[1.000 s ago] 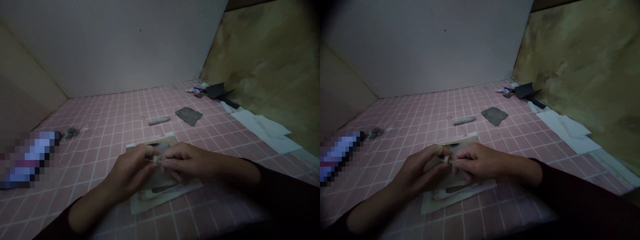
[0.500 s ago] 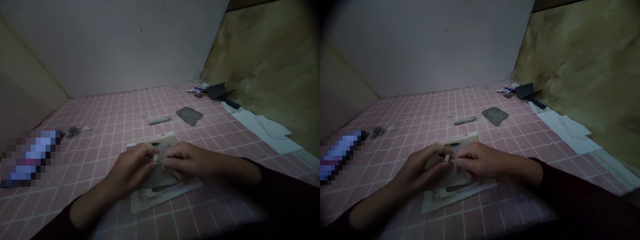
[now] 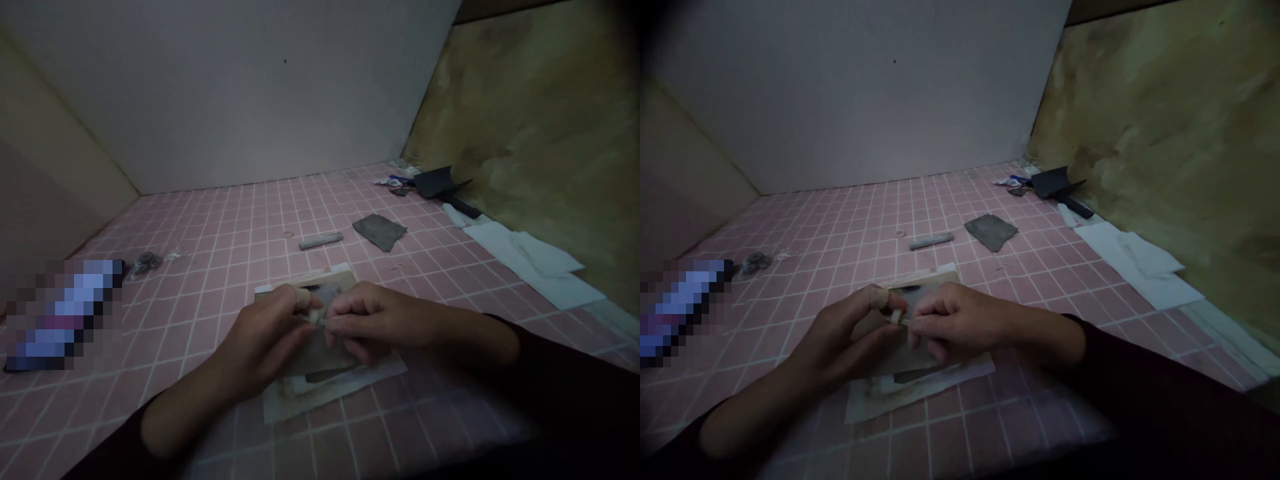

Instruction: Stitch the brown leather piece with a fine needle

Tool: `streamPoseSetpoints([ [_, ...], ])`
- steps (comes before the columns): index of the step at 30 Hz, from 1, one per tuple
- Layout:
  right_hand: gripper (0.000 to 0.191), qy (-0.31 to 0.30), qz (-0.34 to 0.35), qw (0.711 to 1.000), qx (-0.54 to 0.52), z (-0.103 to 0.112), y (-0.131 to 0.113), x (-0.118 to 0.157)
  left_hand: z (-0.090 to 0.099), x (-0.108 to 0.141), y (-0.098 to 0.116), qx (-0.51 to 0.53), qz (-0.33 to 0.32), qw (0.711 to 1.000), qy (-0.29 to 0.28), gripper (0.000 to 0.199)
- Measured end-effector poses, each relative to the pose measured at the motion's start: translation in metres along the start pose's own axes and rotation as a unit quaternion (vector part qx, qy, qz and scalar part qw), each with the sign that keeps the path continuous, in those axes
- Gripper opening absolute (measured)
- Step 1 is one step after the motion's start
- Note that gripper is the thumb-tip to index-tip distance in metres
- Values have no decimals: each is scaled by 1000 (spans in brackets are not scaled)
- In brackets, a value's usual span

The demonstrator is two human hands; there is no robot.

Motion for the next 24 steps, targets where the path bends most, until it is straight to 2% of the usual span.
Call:
streamPoseSetpoints([
  [1,30,10,5,1000,14,1,0,0,0,0,-1,12,7,1000,-2,14],
  [3,26,54,42,990,122,4,1,1,-2,0,-5,47,30,998,-15,14],
  [5,23,94,91,956,261,3,-1,3,-4,-1,-10,71,51,996,-24,17],
  [7,31,107,112,927,342,0,-1,5,-4,-2,-13,72,63,995,-21,19],
  [8,29,108,110,923,352,0,-1,5,-4,-3,-13,68,63,996,-17,18],
  [10,17,101,81,944,302,3,-1,3,-3,-3,-11,51,51,997,-10,14],
  [11,21,97,61,962,247,6,0,3,-2,-3,-9,37,40,999,-8,13],
  [13,29,37,6,997,72,3,4,1,-1,-2,-5,4,13,1000,2,13],
  [15,28,8,-13,1000,-27,0,3,0,1,-1,-2,-16,-3,1000,14,15],
  [16,28,9,-10,999,-32,0,3,0,2,-1,-2,-12,-3,1000,16,15],
  [17,27,23,2,1000,-2,2,4,0,2,-1,-3,0,1,1000,14,15],
  [19,23,66,44,989,128,6,3,1,0,-3,-8,35,28,999,-4,14],
  [21,14,104,86,955,264,5,1,2,-3,-4,-15,61,62,996,-22,17],
  [23,11,119,100,934,322,4,0,3,-4,-5,-17,63,77,995,-23,18],
  [24,13,117,92,940,308,5,0,3,-4,-4,-16,56,72,996,-20,17],
])
Point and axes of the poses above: each hand's wrist, its own x-axis away from the middle knuckle, its own z-axis out of the back of the hand, y = z × x, the point moved 7 cm from there along -x, towards the middle knuckle, and after that the axes turned 9 degrees about z, right-handed, at the moved point
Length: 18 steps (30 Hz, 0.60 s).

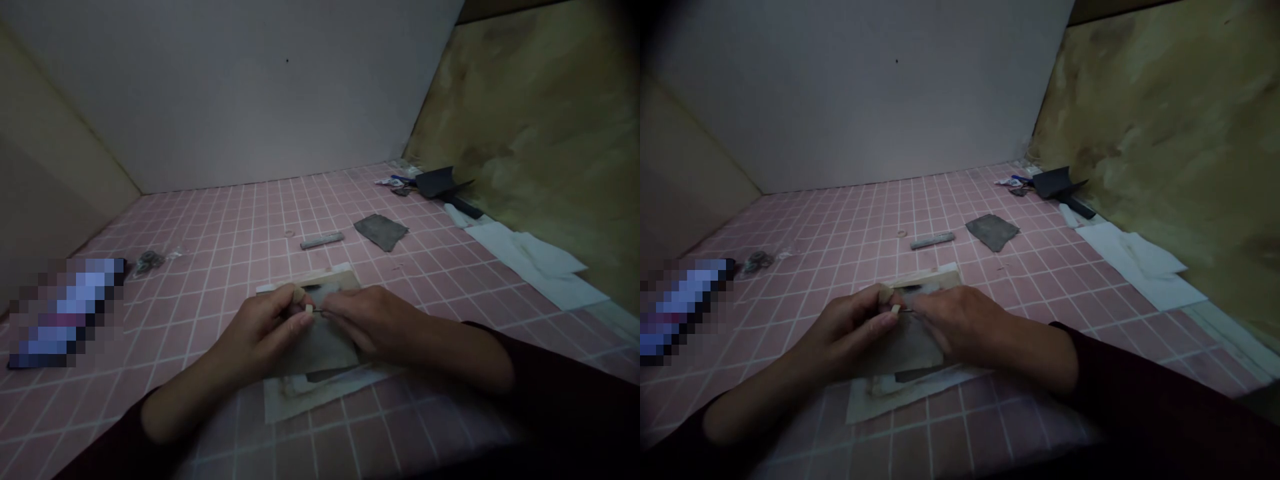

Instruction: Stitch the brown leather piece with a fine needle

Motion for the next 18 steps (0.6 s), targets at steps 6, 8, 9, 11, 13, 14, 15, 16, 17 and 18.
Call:
streamPoseSetpoints([
  [6,30,-127,-114,923,-344,-9,2,1,0,5,14,-53,-78,996,6,14],
  [8,29,-111,-103,937,-315,-7,3,0,0,5,13,-31,-67,997,6,15],
  [9,28,-88,-84,958,-259,-5,3,0,1,4,11,-14,-56,998,6,14],
  [11,21,-33,-33,994,-103,0,1,0,1,2,5,18,-24,1000,3,16],
  [13,9,0,3,1000,11,2,-4,2,1,0,0,36,2,999,1,19],
  [14,7,4,7,1000,31,2,-4,3,1,0,-1,37,6,999,3,19],
  [15,8,0,0,1000,21,2,-4,2,1,0,0,32,1,999,5,18],
  [16,11,-11,-16,1000,-17,2,-2,2,1,0,2,21,-9,1000,5,16],
  [17,17,-31,-37,996,-77,1,0,1,0,0,4,5,-23,1000,4,14],
  [18,24,-59,-63,985,-151,-2,2,0,0,1,7,-11,-37,999,3,12],
])
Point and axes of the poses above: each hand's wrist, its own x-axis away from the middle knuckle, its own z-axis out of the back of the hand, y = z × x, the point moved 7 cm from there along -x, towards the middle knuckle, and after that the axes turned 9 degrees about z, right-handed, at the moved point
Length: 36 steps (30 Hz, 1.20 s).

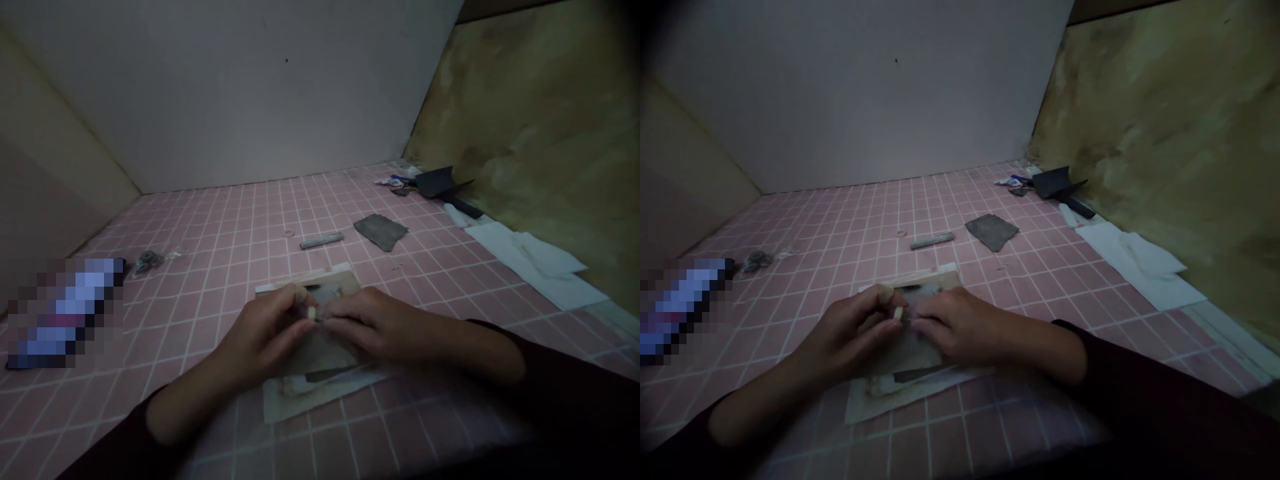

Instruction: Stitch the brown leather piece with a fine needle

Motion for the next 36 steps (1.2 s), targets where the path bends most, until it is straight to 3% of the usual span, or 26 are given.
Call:
streamPoseSetpoints([
  [2,28,-61,-49,986,-147,-6,3,0,-1,2,4,-24,-20,1000,-2,14],
  [4,28,-79,-60,977,-191,-8,3,0,0,3,5,-24,-25,999,1,16],
  [7,22,-10,7,1000,-17,-1,2,0,0,2,1,6,-4,1000,-1,13],
  [10,9,52,70,981,171,-1,-4,3,-1,0,-6,41,34,999,-5,16],
  [12,9,56,76,978,187,-1,-7,3,-1,0,-7,47,40,998,-3,17],
  [14,13,39,52,991,116,1,-7,1,-1,0,-3,29,21,999,-4,13],
  [16,23,-10,-2,1000,-24,0,-4,-1,-2,2,2,3,-6,1000,-7,13],
  [19,27,-64,-49,983,-165,-5,-4,0,-1,3,7,-5,-26,1000,-4,16],
  [22,21,-6,19,999,-36,1,-6,0,-1,2,4,33,-3,999,-8,13],
  [25,14,49,80,985,148,0,-8,3,-3,1,-3,62,34,997,-12,15],
  [27,14,59,85,977,188,-1,-7,4,-3,1,-4,58,35,998,-6,15],
  [29,10,53,70,986,143,2,-8,2,-3,2,-1,35,16,999,-1,11],
  [31,22,12,32,999,12,3,-7,-1,-1,3,4,-3,-12,1000,8,11],
  [33,28,-41,-7,993,-115,-1,-7,-2,0,5,7,-32,-34,999,19,16],
  [34,29,-52,-16,988,-141,-2,-7,-1,1,5,8,-33,-37,999,22,16],
  [36,27,-26,0,996,-87,1,-7,-1,1,4,5,-6,-20,1000,14,14],
])
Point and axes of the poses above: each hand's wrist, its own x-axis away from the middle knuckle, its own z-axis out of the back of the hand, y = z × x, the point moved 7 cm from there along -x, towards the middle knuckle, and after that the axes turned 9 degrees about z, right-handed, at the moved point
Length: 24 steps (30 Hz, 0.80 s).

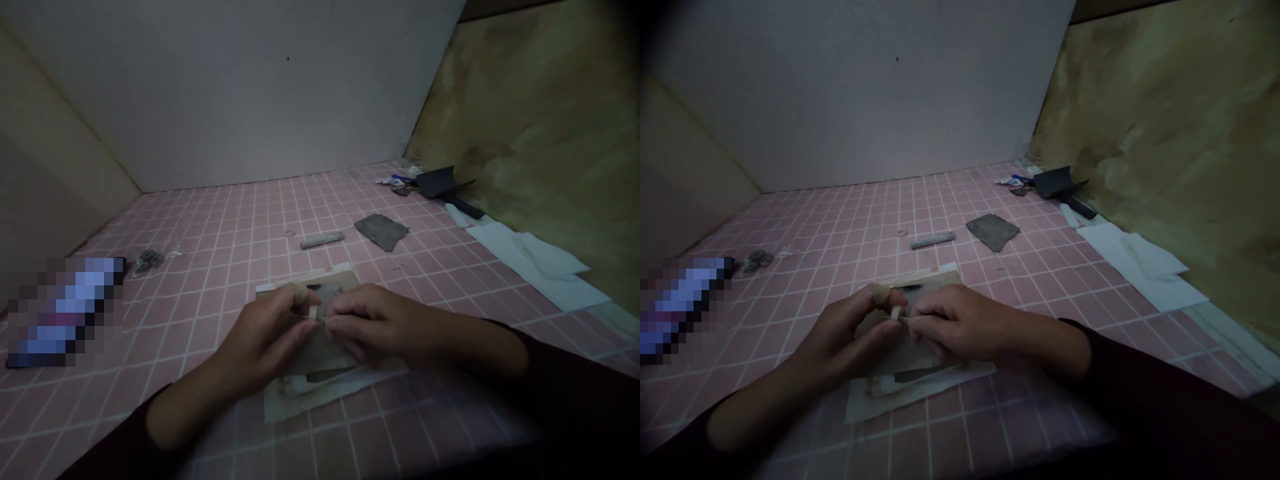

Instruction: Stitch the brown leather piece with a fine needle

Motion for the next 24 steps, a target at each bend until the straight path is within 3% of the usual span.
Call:
streamPoseSetpoints([
  [3,12,66,65,975,203,2,-1,3,-3,-2,-10,64,51,996,-17,16],
  [5,10,81,84,955,272,0,-1,4,-3,-3,-14,80,70,994,-14,19],
  [7,9,77,71,963,247,1,1,3,-2,-4,-13,61,60,996,-6,16],
  [10,23,22,1,998,61,2,5,0,-1,-3,-5,-3,10,1000,0,14],
  [13,28,-31,-46,995,-83,-3,5,0,1,-1,-2,-24,-12,1000,7,17],
  [16,24,19,-11,998,52,3,5,0,-1,-2,-7,31,20,999,0,15],
  [18,15,61,27,978,197,4,3,2,-4,-3,-14,70,57,996,-17,15],
  [20,7,79,46,959,269,3,2,4,-6,-3,-17,80,79,993,-27,18],
  [22,11,75,38,966,244,4,4,4,-4,-3,-15,61,65,996,-18,15],
  [24,21,38,6,991,128,4,7,2,-2,-3,-10,27,30,999,-6,13],
])
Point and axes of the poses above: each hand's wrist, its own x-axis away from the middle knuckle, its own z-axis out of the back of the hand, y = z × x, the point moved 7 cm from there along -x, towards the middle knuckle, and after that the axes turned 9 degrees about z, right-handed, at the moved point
